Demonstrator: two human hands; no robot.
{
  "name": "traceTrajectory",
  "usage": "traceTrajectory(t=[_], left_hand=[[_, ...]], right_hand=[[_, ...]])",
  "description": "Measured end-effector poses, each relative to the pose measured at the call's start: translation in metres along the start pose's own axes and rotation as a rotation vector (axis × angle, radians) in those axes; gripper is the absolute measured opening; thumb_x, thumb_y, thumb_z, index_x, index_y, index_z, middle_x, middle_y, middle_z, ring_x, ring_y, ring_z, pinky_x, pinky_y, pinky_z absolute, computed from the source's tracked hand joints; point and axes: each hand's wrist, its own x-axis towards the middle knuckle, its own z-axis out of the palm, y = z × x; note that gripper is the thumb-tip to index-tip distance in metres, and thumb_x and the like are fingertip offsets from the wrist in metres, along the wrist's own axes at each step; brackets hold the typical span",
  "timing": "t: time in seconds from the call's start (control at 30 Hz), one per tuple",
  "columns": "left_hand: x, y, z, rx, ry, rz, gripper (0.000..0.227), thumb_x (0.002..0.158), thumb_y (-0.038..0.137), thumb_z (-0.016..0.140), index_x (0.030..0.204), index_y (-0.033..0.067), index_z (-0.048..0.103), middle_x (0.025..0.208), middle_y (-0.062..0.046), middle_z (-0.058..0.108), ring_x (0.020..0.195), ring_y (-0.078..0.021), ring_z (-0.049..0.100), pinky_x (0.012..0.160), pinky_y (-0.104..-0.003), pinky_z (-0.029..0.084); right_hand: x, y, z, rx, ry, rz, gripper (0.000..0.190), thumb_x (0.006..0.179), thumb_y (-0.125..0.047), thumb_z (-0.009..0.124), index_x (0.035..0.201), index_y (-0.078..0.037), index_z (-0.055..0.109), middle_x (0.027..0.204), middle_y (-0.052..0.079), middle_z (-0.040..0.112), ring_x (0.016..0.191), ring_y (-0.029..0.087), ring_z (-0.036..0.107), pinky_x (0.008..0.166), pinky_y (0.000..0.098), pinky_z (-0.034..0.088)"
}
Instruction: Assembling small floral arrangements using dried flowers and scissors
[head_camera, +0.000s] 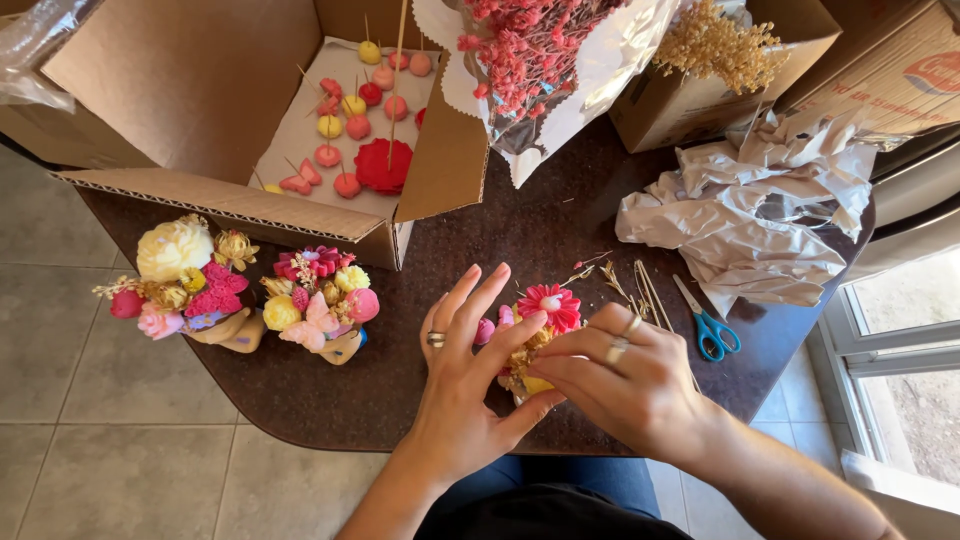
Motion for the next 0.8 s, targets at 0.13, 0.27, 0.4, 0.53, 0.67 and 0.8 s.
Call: traceTrajectory(t=[0.13, 0.27, 0.4, 0.53, 0.67, 0.8], left_hand=[[-0.001, 0.001, 0.000, -0.025, -0.022, -0.026, 0.065, 0.088, 0.053, 0.076, 0.143, 0.0278, 0.054, 0.165, -0.017, 0.039, 0.156, -0.0395, 0.034, 0.123, -0.055, 0.023], [-0.004, 0.000, -0.008, -0.130, -0.073, -0.036, 0.081, 0.086, 0.055, 0.076, 0.153, 0.0225, 0.044, 0.167, -0.017, 0.035, 0.158, -0.0404, 0.031, 0.126, -0.055, 0.026], [-0.014, -0.004, -0.012, -0.170, -0.045, -0.049, 0.100, 0.081, 0.053, 0.083, 0.159, 0.0178, 0.032, 0.169, -0.016, 0.032, 0.160, -0.0384, 0.029, 0.130, -0.054, 0.024], [-0.023, -0.009, -0.014, -0.213, -0.055, -0.056, 0.104, 0.078, 0.043, 0.091, 0.158, 0.0138, 0.032, 0.169, -0.017, 0.029, 0.160, -0.0396, 0.027, 0.130, -0.055, 0.025], [-0.032, -0.016, -0.005, -0.189, -0.051, -0.148, 0.110, 0.069, 0.041, 0.094, 0.155, 0.0061, 0.036, 0.164, -0.019, 0.034, 0.153, -0.0361, 0.035, 0.127, -0.051, 0.030], [-0.036, -0.022, 0.006, -0.265, -0.059, -0.239, 0.116, 0.066, 0.026, 0.097, 0.157, 0.0049, 0.029, 0.163, -0.017, 0.039, 0.150, -0.0312, 0.041, 0.125, -0.044, 0.031]], right_hand=[[0.005, -0.002, -0.004, -0.023, -0.155, -0.008, 0.028, 0.107, -0.016, 0.044, 0.103, -0.007, 0.070, 0.100, 0.004, 0.071, 0.076, 0.025, 0.057, 0.066, 0.0324, 0.049], [0.004, -0.004, -0.015, -0.014, -0.140, 0.055, 0.012, 0.097, -0.015, 0.063, 0.104, -0.010, 0.072, 0.100, 0.007, 0.066, 0.076, 0.026, 0.059, 0.068, 0.0360, 0.051], [-0.028, 0.014, -0.053, -0.009, 0.017, 0.414, 0.024, 0.088, -0.002, 0.071, 0.111, -0.007, 0.076, 0.105, 0.009, 0.068, 0.089, 0.020, 0.067, 0.078, 0.0280, 0.051], [-0.052, 0.053, -0.055, -0.008, 0.438, 0.634, 0.012, 0.105, 0.022, 0.064, 0.105, 0.013, 0.072, 0.091, 0.021, 0.060, 0.078, 0.023, 0.054, 0.072, 0.0286, 0.043], [-0.095, 0.107, -0.031, 0.090, 0.181, 0.925, 0.011, 0.098, -0.009, 0.071, 0.106, -0.012, 0.078, 0.086, 0.000, 0.067, 0.065, 0.007, 0.050, 0.059, 0.0224, 0.037], [-0.101, 0.128, 0.010, 0.046, -0.199, 0.817, 0.013, 0.088, -0.020, 0.077, 0.100, -0.020, 0.082, 0.092, -0.003, 0.080, 0.070, 0.013, 0.072, 0.069, 0.0305, 0.053]])
